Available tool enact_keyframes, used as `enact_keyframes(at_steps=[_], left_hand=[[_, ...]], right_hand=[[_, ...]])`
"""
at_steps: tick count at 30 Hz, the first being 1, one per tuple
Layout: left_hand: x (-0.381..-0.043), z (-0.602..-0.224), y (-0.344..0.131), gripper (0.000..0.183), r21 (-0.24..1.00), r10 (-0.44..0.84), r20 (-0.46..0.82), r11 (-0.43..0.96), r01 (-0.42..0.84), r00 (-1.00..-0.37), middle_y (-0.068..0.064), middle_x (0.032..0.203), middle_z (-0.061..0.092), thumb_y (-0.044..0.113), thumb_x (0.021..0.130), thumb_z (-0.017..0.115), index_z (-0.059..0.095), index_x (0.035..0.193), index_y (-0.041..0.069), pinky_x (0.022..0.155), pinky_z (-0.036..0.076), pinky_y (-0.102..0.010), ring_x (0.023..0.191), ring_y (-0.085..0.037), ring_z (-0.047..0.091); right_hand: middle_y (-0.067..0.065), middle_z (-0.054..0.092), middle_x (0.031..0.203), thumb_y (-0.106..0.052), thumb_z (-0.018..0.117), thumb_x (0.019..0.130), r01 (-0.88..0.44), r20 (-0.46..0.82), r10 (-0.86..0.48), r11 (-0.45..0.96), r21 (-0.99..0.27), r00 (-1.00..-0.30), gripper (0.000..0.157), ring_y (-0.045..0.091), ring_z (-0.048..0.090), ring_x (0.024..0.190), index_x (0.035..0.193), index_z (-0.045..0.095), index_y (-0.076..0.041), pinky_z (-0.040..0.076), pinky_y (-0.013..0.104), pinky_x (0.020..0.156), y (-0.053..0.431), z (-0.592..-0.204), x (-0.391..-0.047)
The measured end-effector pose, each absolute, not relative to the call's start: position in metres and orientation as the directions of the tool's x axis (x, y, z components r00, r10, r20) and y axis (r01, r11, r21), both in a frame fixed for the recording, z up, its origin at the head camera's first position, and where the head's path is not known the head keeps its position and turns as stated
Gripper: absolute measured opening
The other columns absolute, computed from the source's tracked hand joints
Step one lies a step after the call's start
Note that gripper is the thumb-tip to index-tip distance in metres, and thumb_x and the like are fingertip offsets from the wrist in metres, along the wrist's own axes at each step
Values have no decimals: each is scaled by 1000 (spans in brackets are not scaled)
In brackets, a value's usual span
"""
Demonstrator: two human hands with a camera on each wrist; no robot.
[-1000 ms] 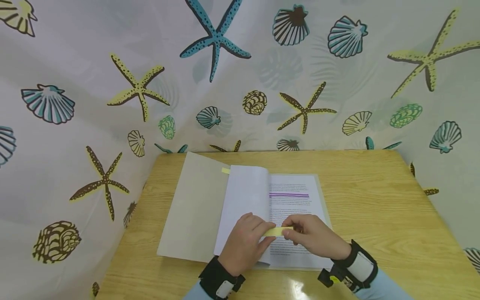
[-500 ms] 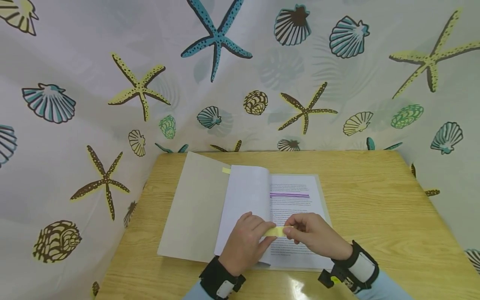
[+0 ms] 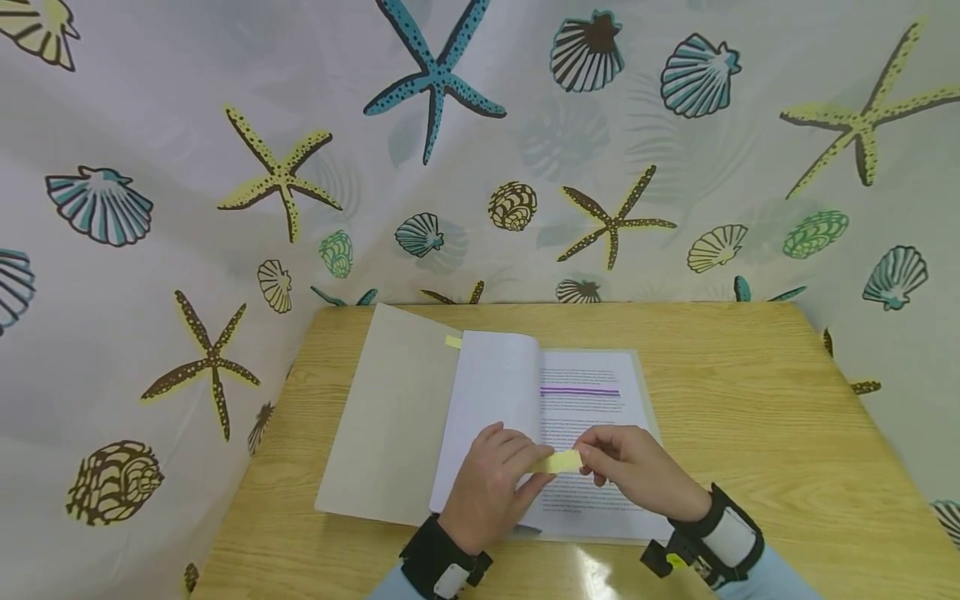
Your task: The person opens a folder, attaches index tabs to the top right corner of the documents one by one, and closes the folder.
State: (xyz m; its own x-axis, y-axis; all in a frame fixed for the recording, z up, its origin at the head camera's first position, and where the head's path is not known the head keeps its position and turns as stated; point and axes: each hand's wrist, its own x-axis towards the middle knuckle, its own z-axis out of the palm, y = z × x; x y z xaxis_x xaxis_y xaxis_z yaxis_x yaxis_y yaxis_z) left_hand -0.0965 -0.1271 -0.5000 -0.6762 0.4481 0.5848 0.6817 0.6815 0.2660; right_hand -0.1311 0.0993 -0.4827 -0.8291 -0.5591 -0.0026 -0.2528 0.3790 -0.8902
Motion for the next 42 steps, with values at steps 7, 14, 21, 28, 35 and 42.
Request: enact_keyframes(at_steps=[7,14,21,28,35,42], left_hand=[[-99,-504,-124,28,215,455,649,660,720,-610,7,90,70,25,78,81,71,103,17,93,47,-44,89,-10,62],[-97,-508,-119,30,231,398,695,665,710,-599,-3,102,61,30,79,79,67,99,11,88,49,-30,98,-16,57],[-91,-512,-111,38,297,341,708,651,699,-618,7,77,55,49,91,59,60,79,14,67,46,-17,75,-7,54],[-88,-515,-106,28,349,341,689,617,705,-640,6,81,58,35,94,59,60,78,13,68,48,-16,77,-5,55],[-88,-517,-109,18,328,371,705,585,741,-605,-5,97,68,10,90,54,57,72,12,75,52,-20,91,-14,66],[-88,-519,-114,20,369,347,675,605,706,-651,-6,97,69,10,92,54,55,72,12,71,51,-19,90,-14,66]], right_hand=[[2,66,87,-3,58,92,-272,29,-555,361,-892,-831,15,11,58,61,102,67,-9,50,27,55,90,-483,-127],[-13,59,71,-11,69,87,-417,184,-463,471,-777,-867,12,3,43,49,87,66,-23,38,22,43,81,-488,-123],[-18,56,72,-17,73,86,-578,419,-402,493,-650,-814,14,-1,40,51,81,63,-25,36,19,44,74,-491,-118],[-19,49,68,-13,80,78,-642,500,-403,502,-580,-766,21,-1,41,55,80,62,-24,37,17,47,70,-494,-117],[-17,50,69,-8,76,78,-662,554,-373,525,-535,-744,20,0,41,55,79,61,-20,36,17,47,70,-493,-119],[-15,54,70,-7,71,81,-617,544,-324,577,-535,-774,18,-1,44,55,76,60,-20,37,16,46,75,-495,-122]])
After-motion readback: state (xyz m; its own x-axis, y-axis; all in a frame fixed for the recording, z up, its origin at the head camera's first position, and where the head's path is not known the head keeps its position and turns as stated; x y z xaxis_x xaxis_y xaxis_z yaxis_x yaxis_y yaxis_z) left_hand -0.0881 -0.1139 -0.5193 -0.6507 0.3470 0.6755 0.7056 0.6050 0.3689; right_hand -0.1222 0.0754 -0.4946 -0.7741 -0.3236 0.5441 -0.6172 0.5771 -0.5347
